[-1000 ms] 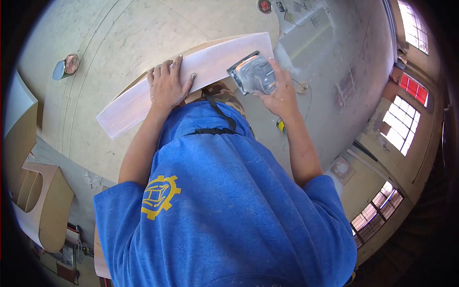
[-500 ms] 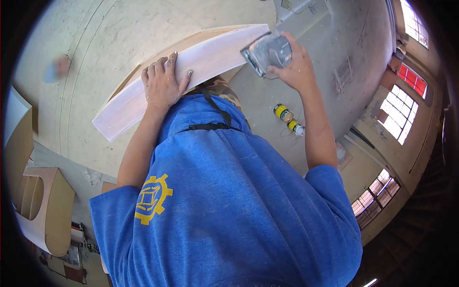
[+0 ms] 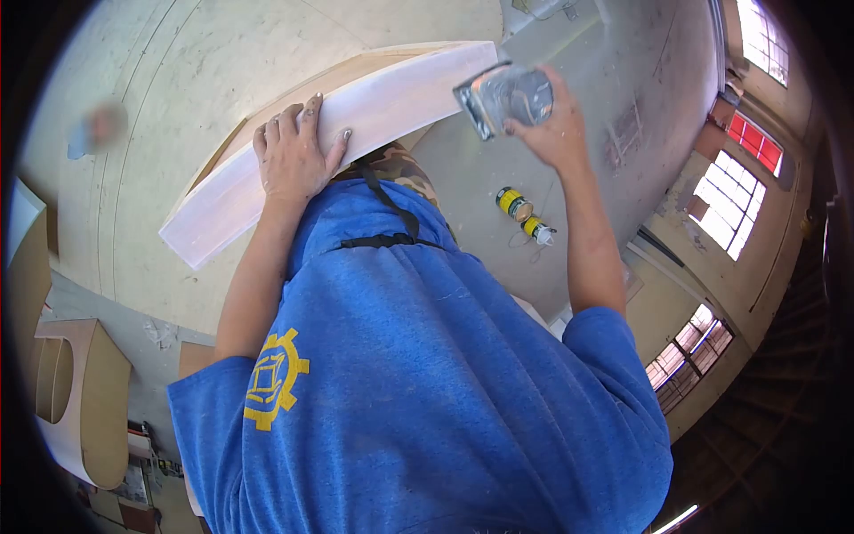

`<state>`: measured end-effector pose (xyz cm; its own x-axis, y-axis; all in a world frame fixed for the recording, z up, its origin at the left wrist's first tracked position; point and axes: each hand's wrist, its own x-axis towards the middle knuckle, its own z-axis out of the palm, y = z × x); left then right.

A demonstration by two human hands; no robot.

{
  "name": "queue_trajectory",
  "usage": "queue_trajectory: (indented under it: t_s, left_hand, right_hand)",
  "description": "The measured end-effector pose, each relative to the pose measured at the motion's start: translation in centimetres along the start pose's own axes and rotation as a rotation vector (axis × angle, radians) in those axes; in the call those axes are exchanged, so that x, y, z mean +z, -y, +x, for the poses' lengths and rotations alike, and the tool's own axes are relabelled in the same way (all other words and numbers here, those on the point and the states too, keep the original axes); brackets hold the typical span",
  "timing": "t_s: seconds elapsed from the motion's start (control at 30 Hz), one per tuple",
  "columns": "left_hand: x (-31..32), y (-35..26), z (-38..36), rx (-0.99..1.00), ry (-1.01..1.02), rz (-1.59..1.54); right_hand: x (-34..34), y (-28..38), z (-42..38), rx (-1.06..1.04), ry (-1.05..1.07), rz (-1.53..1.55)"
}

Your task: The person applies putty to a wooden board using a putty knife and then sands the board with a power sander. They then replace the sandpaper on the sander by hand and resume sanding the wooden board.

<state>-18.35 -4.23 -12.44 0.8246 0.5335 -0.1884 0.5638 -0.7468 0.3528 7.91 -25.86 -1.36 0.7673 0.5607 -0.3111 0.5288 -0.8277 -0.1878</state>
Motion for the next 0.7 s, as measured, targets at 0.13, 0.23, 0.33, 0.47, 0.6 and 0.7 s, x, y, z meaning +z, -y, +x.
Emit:
queue_trajectory:
  t_s: [0.13, 0.23, 0.33, 0.47, 0.6, 0.7]
  left_hand:
    - [0.1, 0.1, -0.1, -0.002, -0.002, -0.002]
    - [-0.1, -0.1, -0.2, -0.011, 0.010, -0.002]
    - [0.4, 0.0, -0.6, 0.011, -0.047, 0.011]
    - [0.1, 0.0, -0.3, 0.009, -0.035, 0.004]
    - [0.3, 0.0, -0.4, 0.005, -0.048, -0.010]
    - [0.2, 0.0, -0.4, 0.003, -0.050, -0.022]
  right_hand:
    - [-0.2, 1.6, -2.1, 0.011, 0.077, -0.005]
    - [-0.3, 1.7, -1.5, 0.042, 0.043, -0.009]
    - [-0.6, 2.0, 0.4, 0.031, 0.020, -0.011]
    - [-1.6, 2.9, 2.8, 0.032, 0.048, -0.035]
    - [-1.8, 2.9, 4.3, 0.034, 0.050, -0.012]
    - [-1.9, 2.8, 5.8, 0.080, 0.022, 0.036]
